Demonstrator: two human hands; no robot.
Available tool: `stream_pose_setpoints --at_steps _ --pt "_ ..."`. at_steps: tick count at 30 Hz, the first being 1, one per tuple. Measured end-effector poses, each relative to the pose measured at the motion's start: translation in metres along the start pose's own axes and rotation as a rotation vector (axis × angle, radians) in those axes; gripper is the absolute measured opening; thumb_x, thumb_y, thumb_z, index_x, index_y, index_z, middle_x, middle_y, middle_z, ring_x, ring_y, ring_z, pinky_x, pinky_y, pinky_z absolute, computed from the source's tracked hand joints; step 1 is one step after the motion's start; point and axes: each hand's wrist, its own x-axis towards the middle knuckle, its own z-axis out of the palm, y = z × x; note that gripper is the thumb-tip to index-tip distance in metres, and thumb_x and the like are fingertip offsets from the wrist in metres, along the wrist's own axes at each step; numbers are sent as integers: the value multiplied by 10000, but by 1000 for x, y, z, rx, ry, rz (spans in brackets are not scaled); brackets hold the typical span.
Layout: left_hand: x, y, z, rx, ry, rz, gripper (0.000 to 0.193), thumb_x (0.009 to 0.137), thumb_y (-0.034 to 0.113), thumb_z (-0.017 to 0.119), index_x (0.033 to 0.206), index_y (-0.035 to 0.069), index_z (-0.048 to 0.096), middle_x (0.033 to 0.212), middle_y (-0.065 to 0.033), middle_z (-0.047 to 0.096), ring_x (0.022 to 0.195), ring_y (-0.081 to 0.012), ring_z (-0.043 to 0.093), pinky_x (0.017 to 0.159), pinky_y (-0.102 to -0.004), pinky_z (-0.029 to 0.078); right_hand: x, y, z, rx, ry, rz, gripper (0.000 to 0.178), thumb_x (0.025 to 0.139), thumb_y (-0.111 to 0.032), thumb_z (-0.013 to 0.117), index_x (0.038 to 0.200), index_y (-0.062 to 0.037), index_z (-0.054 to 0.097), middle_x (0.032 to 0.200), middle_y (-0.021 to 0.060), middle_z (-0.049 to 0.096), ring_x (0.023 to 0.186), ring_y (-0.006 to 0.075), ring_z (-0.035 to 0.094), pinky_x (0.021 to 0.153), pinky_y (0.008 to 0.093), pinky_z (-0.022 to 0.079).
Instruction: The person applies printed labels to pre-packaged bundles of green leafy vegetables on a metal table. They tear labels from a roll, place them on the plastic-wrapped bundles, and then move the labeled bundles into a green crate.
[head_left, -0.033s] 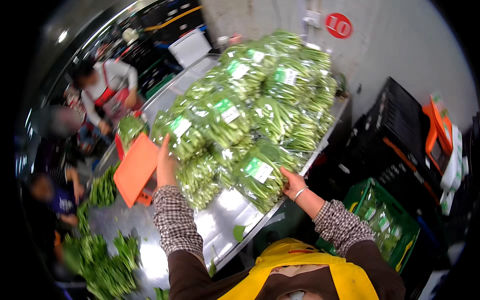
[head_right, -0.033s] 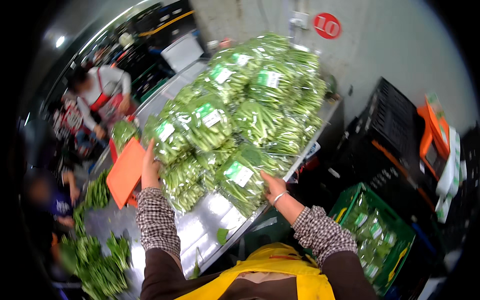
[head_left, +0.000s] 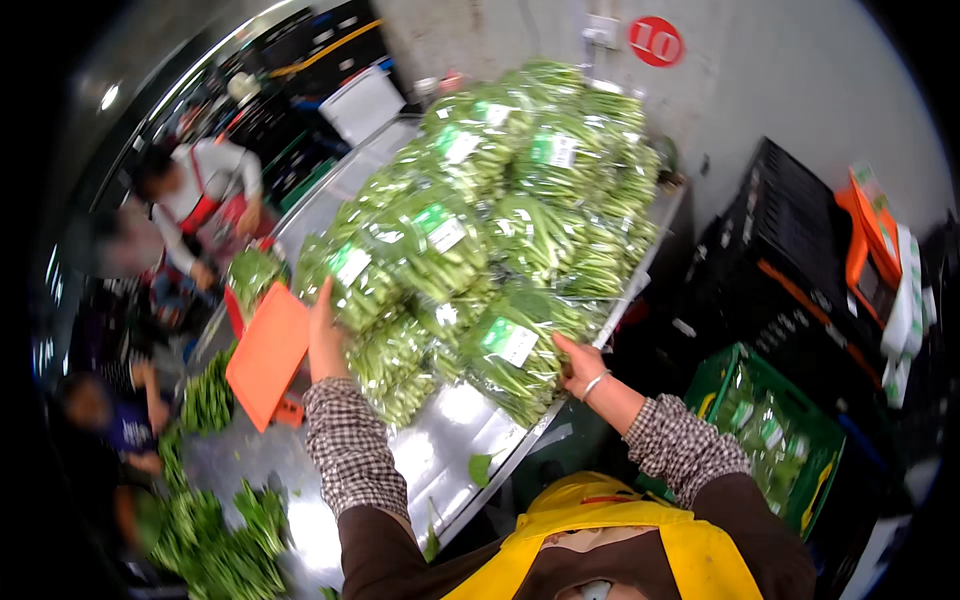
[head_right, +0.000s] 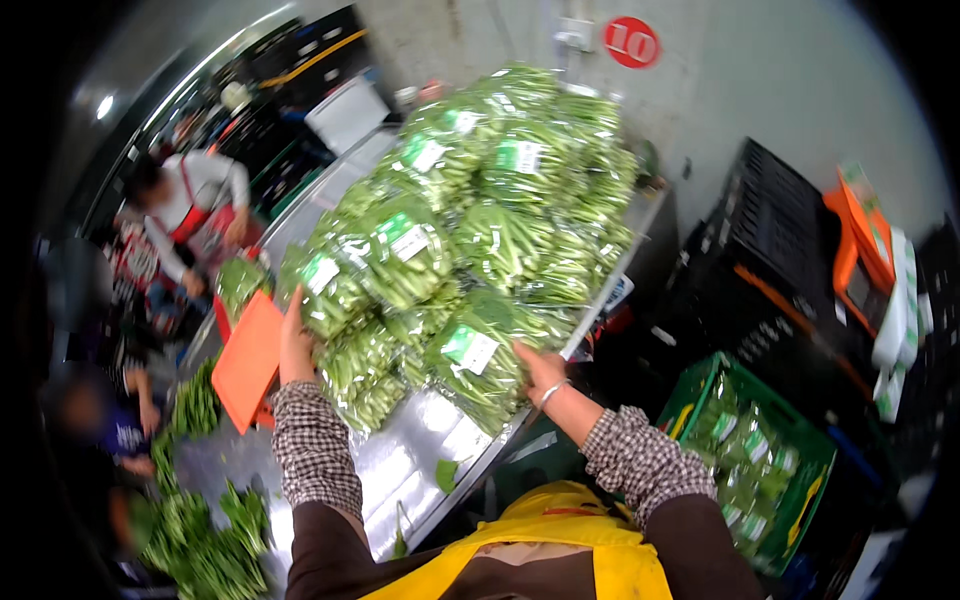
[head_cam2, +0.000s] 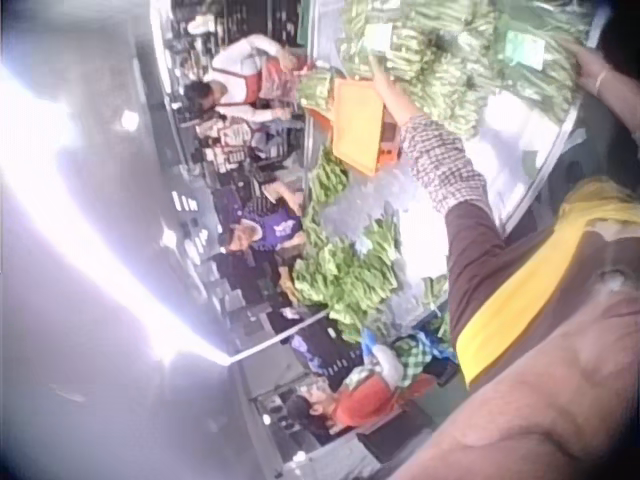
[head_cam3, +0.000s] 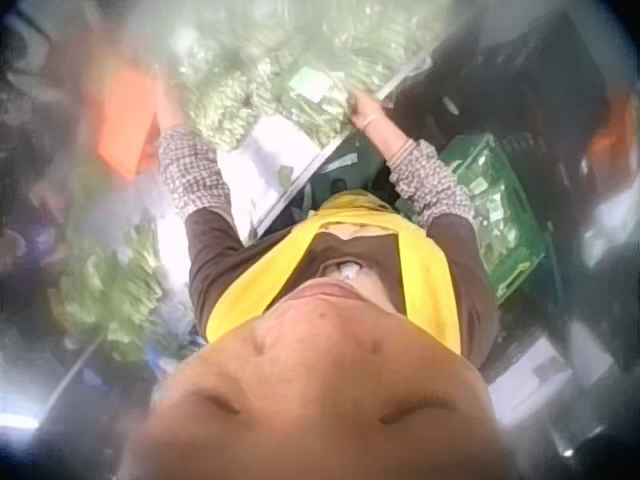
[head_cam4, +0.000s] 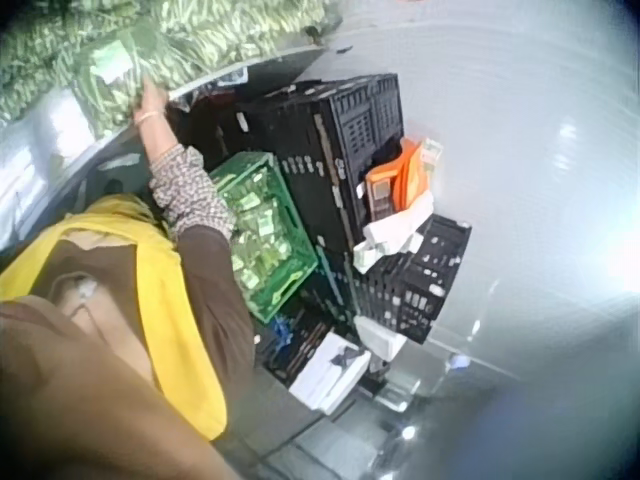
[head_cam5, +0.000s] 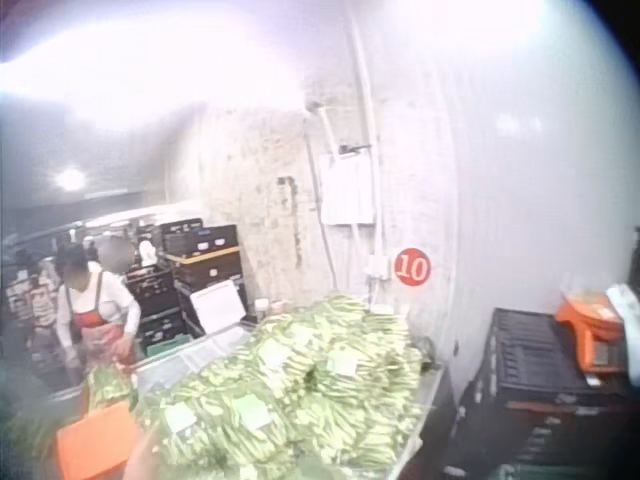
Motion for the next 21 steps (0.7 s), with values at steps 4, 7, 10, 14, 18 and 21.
stream_pose_setpoints --at_steps 4,7,10,14,18,21 --pt "47 -4 -15 3 14 -255 761 709 435 760 1298 55 463 1267 -128 526 1096 -332 532 911 -610 358 -52 -8 51 133 17 -19 955 668 -224 832 1367 -120 189 1248 178 480 1118 306 513 740 561 486" --pt "51 -5 -17 7 -45 -148 553 811 310 692 1259 44 509 1250 -121 542 1099 -272 540 909 -446 433 -63 -17 52 -73 -137 25 568 677 -116 808 1156 0 526 1067 147 625 909 257 635 709 439 540" --pt "-44 4 66 -86 -288 -89 471 860 251 633 1248 16 507 1235 -125 549 1084 -255 549 892 -378 453 -33 -8 5 -13 -103 -65 385 673 -66 784 1011 17 622 934 127 670 782 220 659 664 344 544" --pt "-108 -5 47 -56 -338 -2 476 864 257 623 1254 14 499 1235 -128 547 1086 -259 546 897 -385 451 -81 -21 -59 -9 -178 -87 394 734 -86 740 1094 -11 599 1013 90 656 874 182 641 759 317 522" --pt "-159 -36 48 -41 -331 16 480 868 262 613 1260 12 491 1235 -130 546 1088 -263 542 902 -391 449 -122 -32 -198 187 -129 -169 454 740 -118 731 1140 9 557 1042 106 639 864 219 640 780 343 527" --pt "-193 -55 58 -23 -329 12 484 871 266 606 1265 11 486 1235 -131 544 1090 -266 540 906 -396 447 -189 -52 -312 127 274 -246 518 767 -294 716 1148 3 528 1079 145 606 940 230 608 667 330 548"
